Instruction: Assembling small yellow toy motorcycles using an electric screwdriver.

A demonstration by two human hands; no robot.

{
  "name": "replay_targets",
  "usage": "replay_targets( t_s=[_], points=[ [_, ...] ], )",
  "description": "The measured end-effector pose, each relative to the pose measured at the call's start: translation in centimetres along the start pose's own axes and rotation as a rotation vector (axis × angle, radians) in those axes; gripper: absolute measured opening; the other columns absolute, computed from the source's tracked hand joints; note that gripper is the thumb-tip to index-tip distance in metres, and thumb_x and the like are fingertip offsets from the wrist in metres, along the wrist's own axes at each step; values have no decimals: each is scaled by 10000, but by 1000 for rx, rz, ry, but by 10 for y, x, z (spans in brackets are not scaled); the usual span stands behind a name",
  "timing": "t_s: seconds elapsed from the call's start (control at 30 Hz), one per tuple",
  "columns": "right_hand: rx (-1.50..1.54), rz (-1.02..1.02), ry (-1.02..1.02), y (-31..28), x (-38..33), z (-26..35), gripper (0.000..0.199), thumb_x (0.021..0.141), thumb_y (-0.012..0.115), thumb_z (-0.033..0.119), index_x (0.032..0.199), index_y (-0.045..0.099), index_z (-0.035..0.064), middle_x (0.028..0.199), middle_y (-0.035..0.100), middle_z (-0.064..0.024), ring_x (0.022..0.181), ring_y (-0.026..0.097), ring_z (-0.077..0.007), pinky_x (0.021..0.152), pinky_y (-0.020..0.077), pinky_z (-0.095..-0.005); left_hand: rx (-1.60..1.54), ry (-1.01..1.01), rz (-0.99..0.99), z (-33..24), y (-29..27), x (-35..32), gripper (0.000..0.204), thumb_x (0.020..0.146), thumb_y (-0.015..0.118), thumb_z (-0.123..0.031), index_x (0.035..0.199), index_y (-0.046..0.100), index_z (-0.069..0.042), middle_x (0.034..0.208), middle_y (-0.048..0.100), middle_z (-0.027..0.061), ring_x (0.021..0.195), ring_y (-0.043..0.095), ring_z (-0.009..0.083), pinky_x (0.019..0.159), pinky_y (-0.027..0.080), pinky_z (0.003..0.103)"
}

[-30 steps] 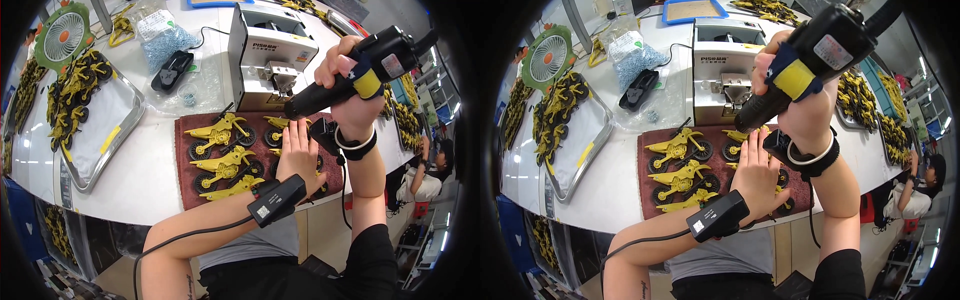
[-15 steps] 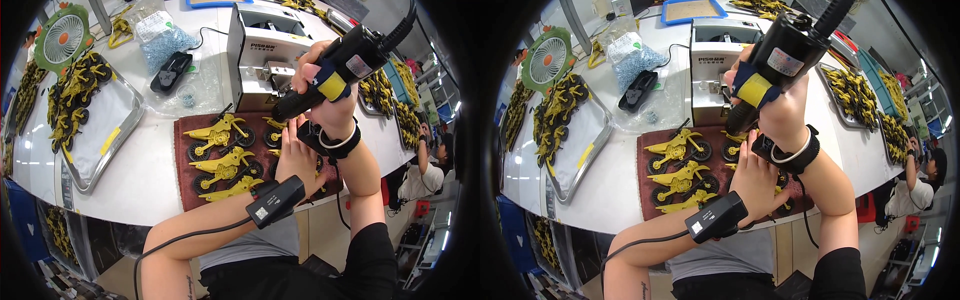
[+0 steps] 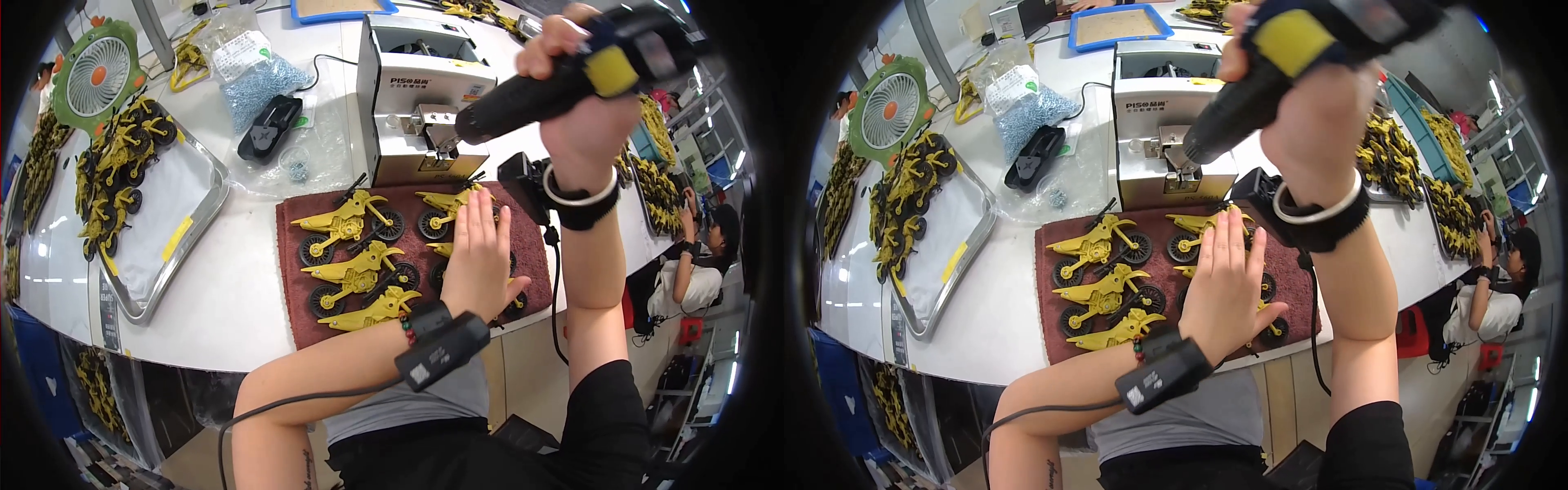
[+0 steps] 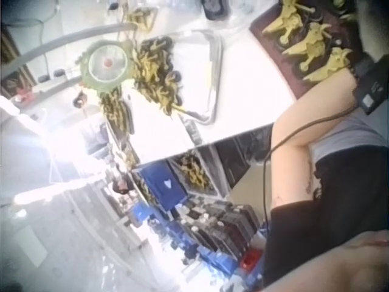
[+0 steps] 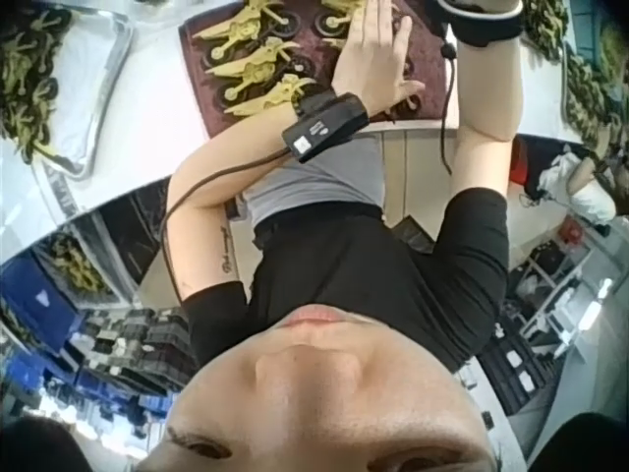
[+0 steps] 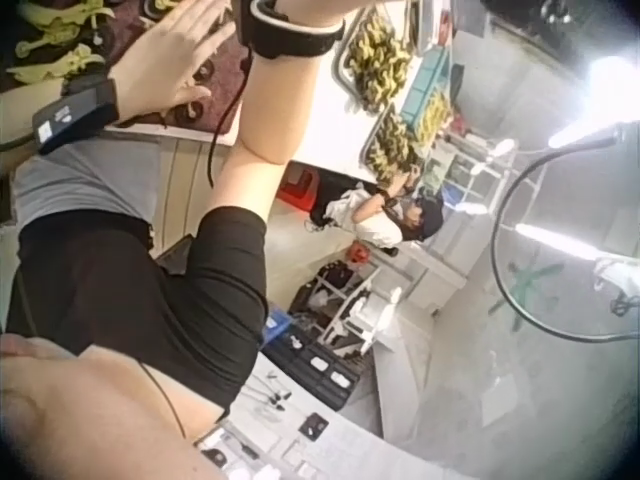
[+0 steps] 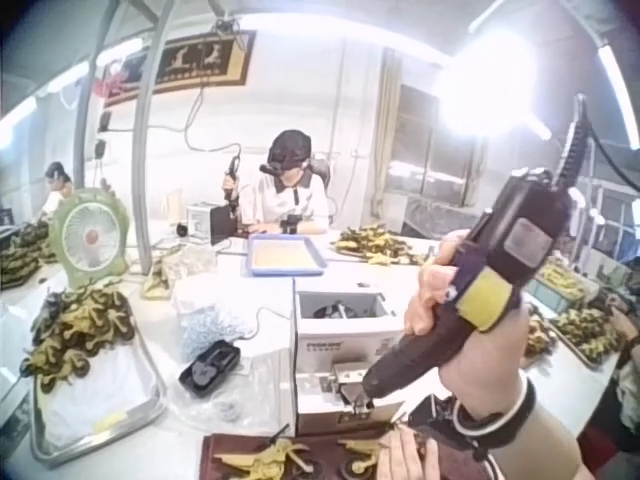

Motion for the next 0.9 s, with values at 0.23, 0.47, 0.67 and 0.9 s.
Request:
replay_targets(
  t_s=[0.23, 0.47, 0.67, 0.9],
  points=[
    [-130, -355, 11, -2, -8, -16, 235, 806, 582, 161, 947, 486, -1, 668, 550, -92, 521, 537, -187, 494, 449, -296, 185, 94, 109, -46, -31, -17, 786, 704, 598, -509, 1160, 461, 116, 1139, 494, 308, 1106, 474, 382, 1003, 320, 406],
    [50, -104, 74, 14, -56, 12, 277, 774, 604, 131, 984, 455, 30, 732, 517, -81, 565, 502, -162, 563, 422, -285, 214, 328, 260, -67, -55, -65, 481, 714, 575, -240, 1043, 559, 111, 984, 596, 236, 943, 569, 307, 892, 414, 355],
    [-185, -224, 166, 18, -98, 49, 244, 763, 602, 101, 911, 412, 60, 683, 477, -58, 568, 492, -137, 586, 423, -297, 140, 213, 189, -6, -54, -29, 138, 665, 597, -140, 707, 531, -26, 679, 502, 76, 704, 536, 223, 657, 423, 347],
    [-122, -228, 217, 13, -113, 26, 254, 753, 609, 25, 903, 405, 49, 662, 474, -66, 566, 481, -140, 574, 429, -281, -15, 150, 214, 37, -35, -8, 208, 707, 664, -189, 854, 629, -47, 787, 579, 72, 790, 542, 247, 718, 420, 354]
  ],
)
Point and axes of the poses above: each hand's wrist, its own x-axis towards the middle knuckle, its own y-axis out of the palm, z = x × y, the point moved 10 cm from there along x, towards the middle knuckle
